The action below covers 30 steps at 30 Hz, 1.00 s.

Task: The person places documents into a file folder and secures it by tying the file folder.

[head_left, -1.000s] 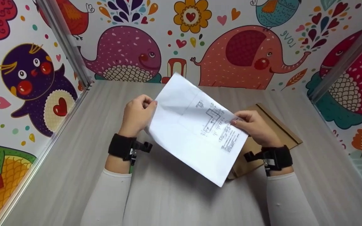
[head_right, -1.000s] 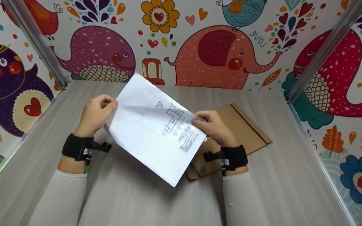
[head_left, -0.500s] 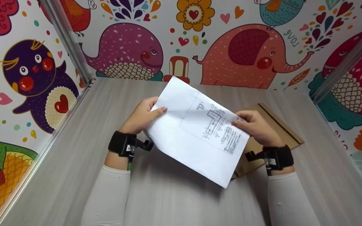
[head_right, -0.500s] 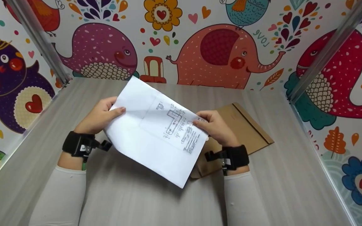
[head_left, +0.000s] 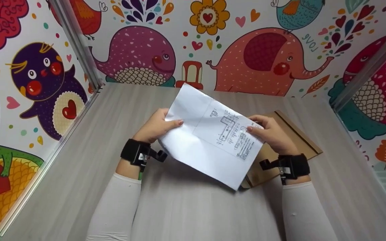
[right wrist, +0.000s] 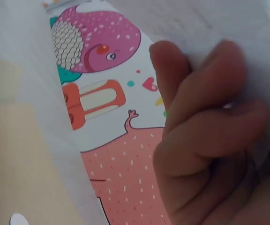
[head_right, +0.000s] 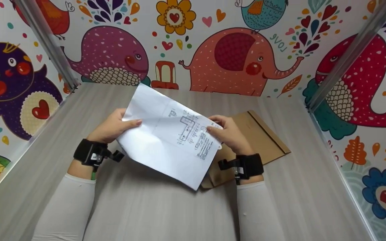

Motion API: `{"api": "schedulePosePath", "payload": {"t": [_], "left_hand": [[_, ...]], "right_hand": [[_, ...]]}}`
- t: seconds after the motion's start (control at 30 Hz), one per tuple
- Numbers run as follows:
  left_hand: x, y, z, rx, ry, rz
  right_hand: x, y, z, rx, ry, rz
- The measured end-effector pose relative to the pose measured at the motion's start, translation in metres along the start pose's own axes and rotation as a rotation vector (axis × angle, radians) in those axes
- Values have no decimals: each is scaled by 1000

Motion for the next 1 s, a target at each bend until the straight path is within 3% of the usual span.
{"api": "schedulePosePath", "payload": {"t": [0.17,0.27,0.33,0.4,0.53,0.6,0.73,0.83,1.0], "left_hand": [[17,18,14,-132,68,19],[30,31,28,-233,84,86],[37,38,35,-294,86,131],[43,44,36,-347,89,190],[57,54,30,-402,82,297],[63,58,26,-418,96,322],[70,62,24,-487,120,298],[71,63,25,-524,127,271],[68,64,22,-470,135,274]], "right_hand": [[-3,-3,-2,-111,-58,-59],[-2,-6,-6,-136,-65,-69],[-2,-9,-10,-132,39,-73],[-4,-9,-16,-126,218,-118],[-12,-9,-36,-92,600,-229],[-15,-10,-49,-68,737,-260],[-23,-14,-69,-56,887,-281],[-28,-16,-73,-67,932,-283],[-26,-18,-68,-100,955,-206]]}}
Point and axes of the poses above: each hand's wrist, its own y-axis away from the middle knuckle, its own z-axis out of the back of the hand, x = y × z, the point moved 4 cm from there along -y, towards the middle knuckle, and after that the axes turned 13 degrees about -z, right-handed, at the moved point
